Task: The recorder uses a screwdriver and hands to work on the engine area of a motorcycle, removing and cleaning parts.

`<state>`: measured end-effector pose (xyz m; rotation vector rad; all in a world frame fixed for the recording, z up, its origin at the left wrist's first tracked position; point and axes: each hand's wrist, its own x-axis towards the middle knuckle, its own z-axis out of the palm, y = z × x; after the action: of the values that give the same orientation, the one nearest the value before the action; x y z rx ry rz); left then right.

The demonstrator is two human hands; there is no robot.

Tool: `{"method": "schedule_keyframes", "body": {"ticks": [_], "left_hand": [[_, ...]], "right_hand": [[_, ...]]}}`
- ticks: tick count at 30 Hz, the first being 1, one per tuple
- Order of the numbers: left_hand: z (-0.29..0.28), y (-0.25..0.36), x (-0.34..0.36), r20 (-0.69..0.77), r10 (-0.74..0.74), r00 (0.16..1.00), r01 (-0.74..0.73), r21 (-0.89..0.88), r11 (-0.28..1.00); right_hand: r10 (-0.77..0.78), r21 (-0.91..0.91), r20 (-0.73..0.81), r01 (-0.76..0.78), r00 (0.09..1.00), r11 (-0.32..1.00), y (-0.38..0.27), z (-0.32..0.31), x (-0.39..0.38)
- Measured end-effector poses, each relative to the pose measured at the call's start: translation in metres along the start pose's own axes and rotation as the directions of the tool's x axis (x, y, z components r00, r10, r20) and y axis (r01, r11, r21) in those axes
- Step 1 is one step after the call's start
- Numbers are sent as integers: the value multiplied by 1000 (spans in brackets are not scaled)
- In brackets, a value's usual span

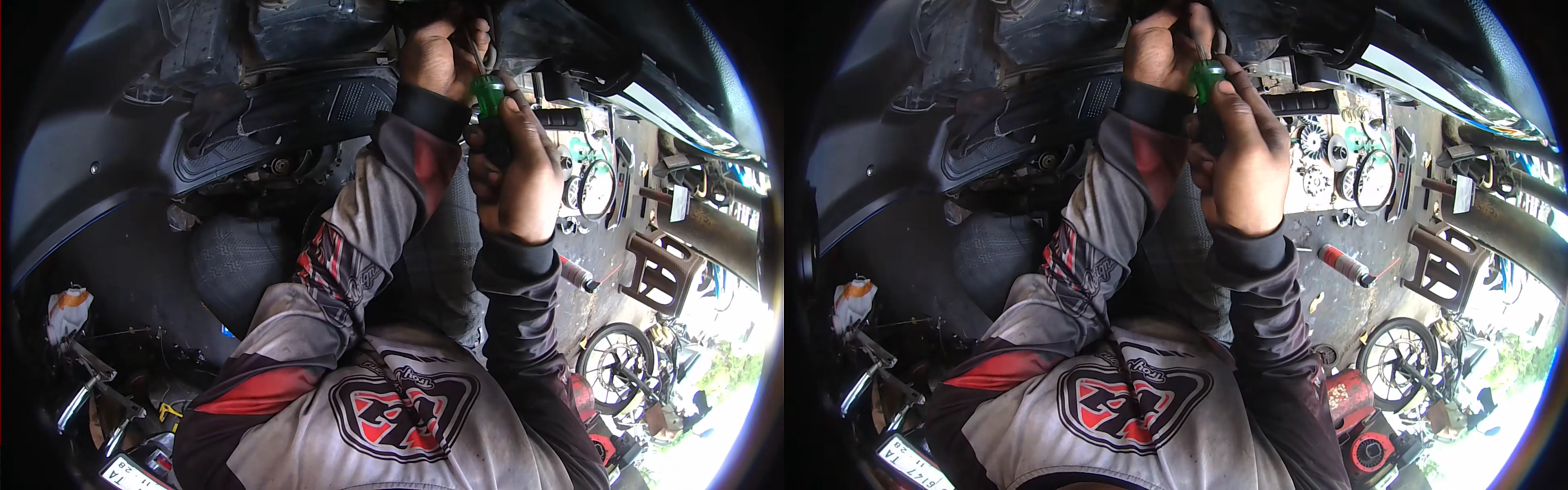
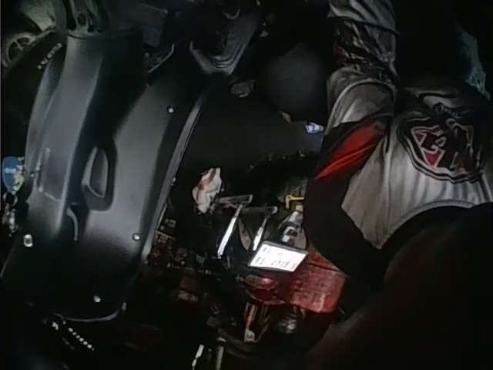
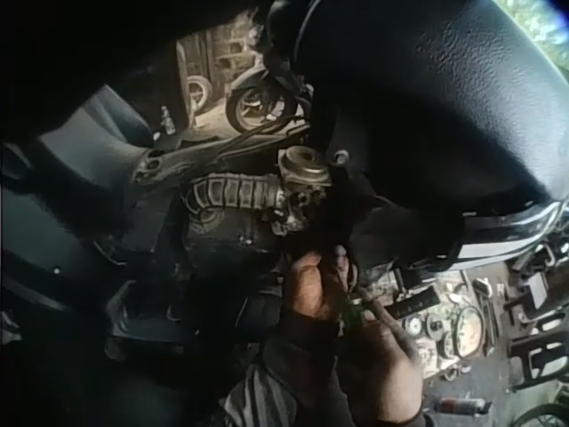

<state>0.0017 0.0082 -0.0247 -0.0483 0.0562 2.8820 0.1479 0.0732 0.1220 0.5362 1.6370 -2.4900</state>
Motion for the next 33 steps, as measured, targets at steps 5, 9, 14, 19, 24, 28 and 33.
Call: {"method": "schedule_keyframes", "body": {"ticks": [5, 9, 14, 19, 24, 28, 33], "left_hand": [[25, -14, 2, 127, -94, 987, 117, -186, 976], [56, 13, -17, -72, -32, 997, 27, -66, 997], [45, 7, -6, -66, -63, 996, 51, -172, 984], [54, 6, -20, -25, -86, 996, 81, -170, 982], [28, 11, -7, 35, -103, 994, 106, -76, 992], [31, 3, 1, 22, -104, 994, 105, -50, 993], [44, 13, -7, -34, -119, 992, 113, -139, 984]], "right_hand": [[253, 700, 461, -524, 851, 486, 10, -49, 17], [20, 74, 64, -25, 998, 997, 7, -11, 7], [-551, -885, 466, 373, 692, -280, 8, -14, -9], [-590, -882, 373, 471, 716, 14, 17, -12, 3], [-112, -103, -38, 108, 993, 989, 10, 0, -7], [237, 712, 415, -475, 879, 517, 12, -24, 6], [-16, 56, 9, 15, 1000, 998, 13, -18, 8]]}}
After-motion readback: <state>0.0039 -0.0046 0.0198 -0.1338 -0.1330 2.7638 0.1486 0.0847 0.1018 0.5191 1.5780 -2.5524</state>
